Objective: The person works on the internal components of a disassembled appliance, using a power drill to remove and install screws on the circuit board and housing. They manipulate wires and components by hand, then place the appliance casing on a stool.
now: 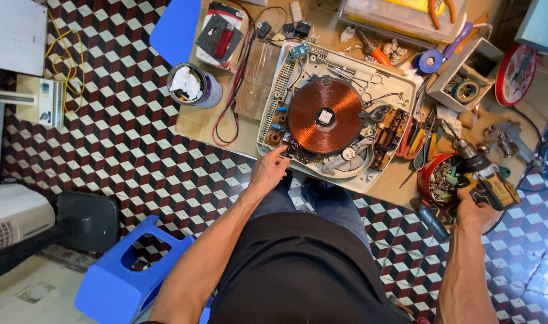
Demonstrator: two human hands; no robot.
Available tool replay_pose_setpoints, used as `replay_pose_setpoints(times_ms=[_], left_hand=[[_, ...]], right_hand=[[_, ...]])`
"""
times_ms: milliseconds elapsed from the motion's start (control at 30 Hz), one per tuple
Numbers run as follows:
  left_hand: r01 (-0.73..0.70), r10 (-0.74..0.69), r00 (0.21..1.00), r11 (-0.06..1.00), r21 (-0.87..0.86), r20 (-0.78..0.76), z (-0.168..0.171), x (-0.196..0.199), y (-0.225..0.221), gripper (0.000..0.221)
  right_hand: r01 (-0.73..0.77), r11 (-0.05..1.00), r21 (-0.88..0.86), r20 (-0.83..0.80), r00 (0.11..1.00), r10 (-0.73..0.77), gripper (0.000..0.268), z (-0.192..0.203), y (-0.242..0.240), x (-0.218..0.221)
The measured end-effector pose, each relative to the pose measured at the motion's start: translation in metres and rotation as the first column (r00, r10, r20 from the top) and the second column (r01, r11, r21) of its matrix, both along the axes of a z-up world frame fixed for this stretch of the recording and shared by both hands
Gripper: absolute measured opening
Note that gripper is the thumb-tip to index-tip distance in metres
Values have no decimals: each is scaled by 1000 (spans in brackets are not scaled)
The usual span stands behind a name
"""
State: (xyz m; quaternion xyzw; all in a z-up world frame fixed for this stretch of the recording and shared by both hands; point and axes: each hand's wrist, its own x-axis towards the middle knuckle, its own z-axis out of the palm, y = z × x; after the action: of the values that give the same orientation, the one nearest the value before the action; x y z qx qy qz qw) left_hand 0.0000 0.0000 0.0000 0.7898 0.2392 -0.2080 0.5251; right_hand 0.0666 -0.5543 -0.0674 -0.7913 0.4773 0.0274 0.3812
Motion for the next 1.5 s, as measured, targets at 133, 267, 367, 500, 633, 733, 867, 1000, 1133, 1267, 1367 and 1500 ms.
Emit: replay_pose_setpoints(times_ms=[133,267,367,500,633,733,867,1000,1133,1267,1367,1500], left_hand=[[-54,52,999,989,-138,-14,-12,7,6,47],[-123,113,992,955,-269,-51,-24,19,19,36],[-163,138,985,939,-304,-101,-31,22,22,30],[-182,146,981,920,-349,-127,-31,23,24,28],[-198,147,975,912,-360,-164,-26,25,24,29],[-219,163,971,900,-378,-174,-23,26,23,30],[-233,178,968,903,-362,-180,-23,25,20,31],[-268,208,958,895,-356,-199,-20,26,18,30],[-292,228,951,884,-366,-209,-18,25,15,31],[-307,241,946,878,-367,-216,-19,25,14,31],[-321,256,943,867,-380,-212,-21,23,13,31],[-326,263,942,869,-372,-209,-22,22,12,31]], right_hand=[[-281,870,-405,-14,953,302,46,65,54,-22],[-476,794,-379,314,741,594,23,118,161,-47],[-567,818,98,224,814,537,21,127,272,-57],[-667,708,232,197,745,637,25,114,377,-32],[-584,772,252,61,806,589,24,104,408,-31],[-650,754,95,109,760,641,22,94,409,-33],[-753,635,-170,167,613,772,17,84,407,-38],[-858,473,-201,87,465,881,14,83,405,-31],[-885,359,-298,73,354,933,10,88,402,-27],[-897,305,-321,123,280,952,11,93,397,-21],[-929,264,-260,94,248,964,13,93,395,-18],[-946,217,-240,32,215,976,16,90,395,-15]])
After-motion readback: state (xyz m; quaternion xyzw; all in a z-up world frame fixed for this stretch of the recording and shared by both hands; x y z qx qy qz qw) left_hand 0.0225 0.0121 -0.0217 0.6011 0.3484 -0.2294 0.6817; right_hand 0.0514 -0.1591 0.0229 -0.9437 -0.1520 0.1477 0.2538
